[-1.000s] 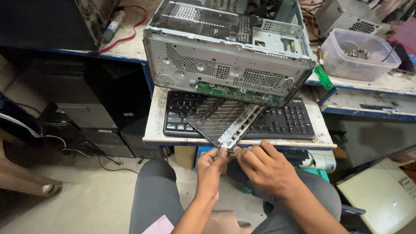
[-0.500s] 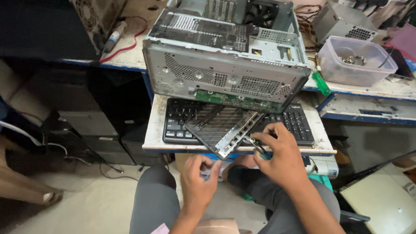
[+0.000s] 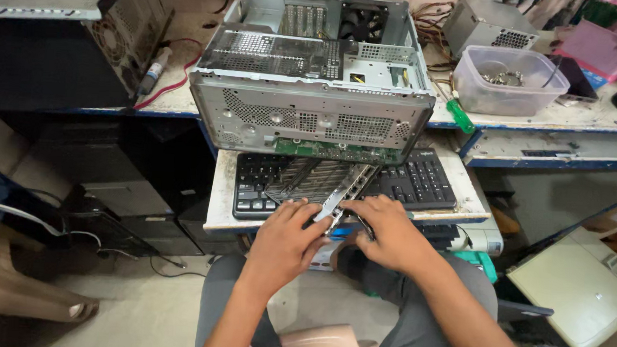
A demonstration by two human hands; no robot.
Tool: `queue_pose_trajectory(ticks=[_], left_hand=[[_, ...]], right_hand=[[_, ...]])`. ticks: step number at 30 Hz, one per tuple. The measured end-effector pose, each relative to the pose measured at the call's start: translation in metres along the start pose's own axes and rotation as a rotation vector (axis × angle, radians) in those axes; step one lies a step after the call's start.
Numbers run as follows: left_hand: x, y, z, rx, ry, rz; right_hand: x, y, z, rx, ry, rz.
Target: The person aligns and attaches the side panel to a desktop computer case. They repeatedly adjust the panel's position and press along the edges to secure it.
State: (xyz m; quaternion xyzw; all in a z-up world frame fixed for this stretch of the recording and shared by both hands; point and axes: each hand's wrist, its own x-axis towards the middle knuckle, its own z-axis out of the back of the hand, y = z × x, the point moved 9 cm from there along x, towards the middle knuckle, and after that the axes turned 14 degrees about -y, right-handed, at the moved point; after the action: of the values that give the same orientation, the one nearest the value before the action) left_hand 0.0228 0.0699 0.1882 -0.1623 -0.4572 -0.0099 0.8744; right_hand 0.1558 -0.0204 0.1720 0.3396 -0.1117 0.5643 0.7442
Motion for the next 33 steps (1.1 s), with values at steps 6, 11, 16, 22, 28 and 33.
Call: queue_pose_trajectory(ticks=[6, 11, 16, 22, 28, 33], left_hand=[[-0.011, 0.003, -0.022, 0.121, 0.160, 0.042], [-0.024, -0.003, -0.032, 0.229, 0.110, -0.062], [-0.030, -0.004, -0.031, 0.207, 0.027, -0.064], [-0.026, -0.001, -0.018, 0.072, -0.096, 0.010], [-0.020, 0.011, -0.002, -0.137, -0.168, 0.171], [-0.013, 0.007, 0.005, -0.122, -0.189, 0.125]], right_hand=[[-0.005, -0.010, -0.014, -0.064, 0.129, -0.121], [-0.006, -0.015, -0.018, -0.054, 0.132, -0.132], [-0.006, -0.017, -0.019, -0.063, 0.125, -0.114], [-0.004, -0.014, -0.018, -0.049, 0.138, -0.125], [-0.003, -0.009, -0.014, -0.040, 0.150, -0.124], [0.000, -0.004, -0.009, -0.022, 0.120, -0.096]])
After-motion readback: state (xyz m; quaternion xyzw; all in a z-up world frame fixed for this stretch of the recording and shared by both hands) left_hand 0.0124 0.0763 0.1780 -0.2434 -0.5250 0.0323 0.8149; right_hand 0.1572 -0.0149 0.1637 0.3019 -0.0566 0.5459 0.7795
